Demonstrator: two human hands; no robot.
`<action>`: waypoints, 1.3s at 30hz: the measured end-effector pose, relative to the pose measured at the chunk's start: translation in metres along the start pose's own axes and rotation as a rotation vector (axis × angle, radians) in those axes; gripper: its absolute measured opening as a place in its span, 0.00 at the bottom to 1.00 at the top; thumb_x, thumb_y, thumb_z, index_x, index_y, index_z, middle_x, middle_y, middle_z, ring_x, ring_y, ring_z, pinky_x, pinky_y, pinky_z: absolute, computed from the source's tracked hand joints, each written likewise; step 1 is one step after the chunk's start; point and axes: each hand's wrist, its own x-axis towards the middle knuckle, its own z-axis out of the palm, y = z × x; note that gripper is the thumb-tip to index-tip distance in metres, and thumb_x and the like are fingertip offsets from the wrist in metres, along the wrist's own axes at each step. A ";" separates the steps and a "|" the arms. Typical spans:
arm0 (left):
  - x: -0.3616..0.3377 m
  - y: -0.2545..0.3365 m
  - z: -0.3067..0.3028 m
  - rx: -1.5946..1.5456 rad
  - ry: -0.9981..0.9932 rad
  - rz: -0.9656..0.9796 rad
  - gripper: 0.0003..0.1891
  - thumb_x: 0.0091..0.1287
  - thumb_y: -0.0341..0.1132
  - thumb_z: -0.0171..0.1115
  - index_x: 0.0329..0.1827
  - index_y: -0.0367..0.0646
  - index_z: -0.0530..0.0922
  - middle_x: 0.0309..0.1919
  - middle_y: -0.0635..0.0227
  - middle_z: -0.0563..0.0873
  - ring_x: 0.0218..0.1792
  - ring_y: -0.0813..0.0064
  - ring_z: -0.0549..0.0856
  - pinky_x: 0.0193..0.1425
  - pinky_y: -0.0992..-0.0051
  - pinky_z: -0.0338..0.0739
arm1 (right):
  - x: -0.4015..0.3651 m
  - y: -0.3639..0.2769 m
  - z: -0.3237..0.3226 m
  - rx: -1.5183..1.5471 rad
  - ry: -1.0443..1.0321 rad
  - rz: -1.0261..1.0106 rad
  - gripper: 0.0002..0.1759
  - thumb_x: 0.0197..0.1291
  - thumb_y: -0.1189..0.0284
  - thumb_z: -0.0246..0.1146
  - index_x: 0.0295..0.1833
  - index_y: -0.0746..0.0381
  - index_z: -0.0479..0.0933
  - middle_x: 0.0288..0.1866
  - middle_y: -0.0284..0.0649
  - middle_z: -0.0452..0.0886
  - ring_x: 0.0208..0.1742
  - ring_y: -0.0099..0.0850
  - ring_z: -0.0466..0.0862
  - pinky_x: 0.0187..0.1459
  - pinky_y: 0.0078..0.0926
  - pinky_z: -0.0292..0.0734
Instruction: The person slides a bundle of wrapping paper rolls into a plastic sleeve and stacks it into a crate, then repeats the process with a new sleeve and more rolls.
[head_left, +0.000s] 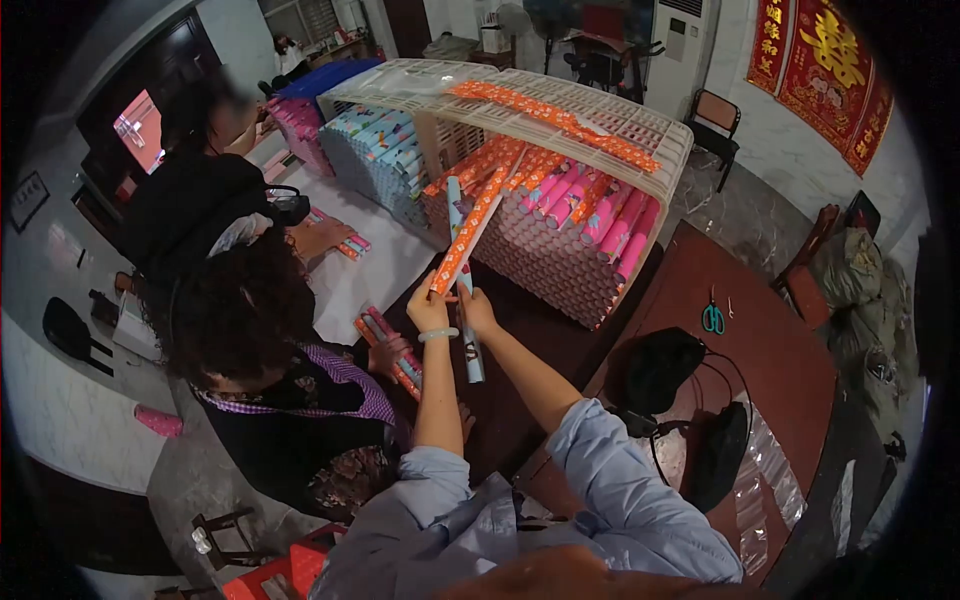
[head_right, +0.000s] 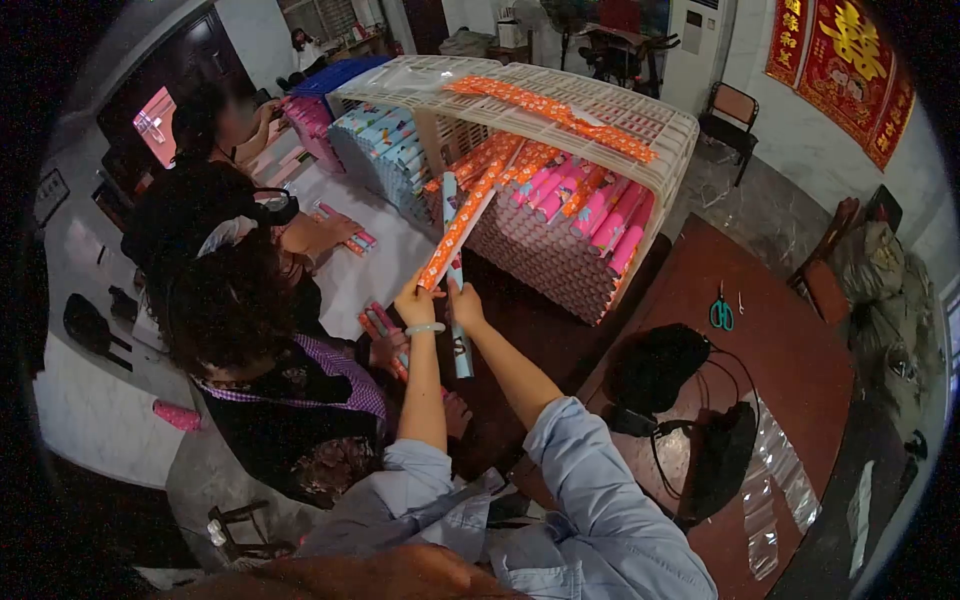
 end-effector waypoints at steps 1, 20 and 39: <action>-0.005 0.001 -0.002 -0.014 0.021 0.003 0.21 0.58 0.12 0.47 0.52 0.35 0.79 0.37 0.57 0.83 0.28 0.71 0.85 0.26 0.73 0.85 | 0.025 0.032 0.005 -0.066 0.042 -0.103 0.24 0.67 0.53 0.52 0.31 0.64 0.66 0.20 0.40 0.73 0.17 0.32 0.75 0.20 0.31 0.71; -0.123 0.049 -0.027 -0.070 0.200 -0.094 0.22 0.58 0.12 0.47 0.56 0.31 0.75 0.41 0.57 0.82 0.28 0.75 0.83 0.25 0.79 0.82 | 0.022 0.022 0.018 0.548 -0.092 -0.092 0.19 0.68 0.55 0.45 0.39 0.60 0.72 0.31 0.36 0.75 0.30 0.26 0.77 0.32 0.26 0.74; -0.195 0.089 -0.068 0.286 0.120 0.201 0.24 0.60 0.13 0.45 0.56 0.39 0.78 0.38 0.58 0.83 0.22 0.80 0.80 0.22 0.80 0.75 | -0.094 -0.027 -0.006 0.442 -0.246 -0.130 0.18 0.60 0.52 0.58 0.36 0.56 0.68 0.26 0.29 0.68 0.25 0.21 0.70 0.26 0.20 0.66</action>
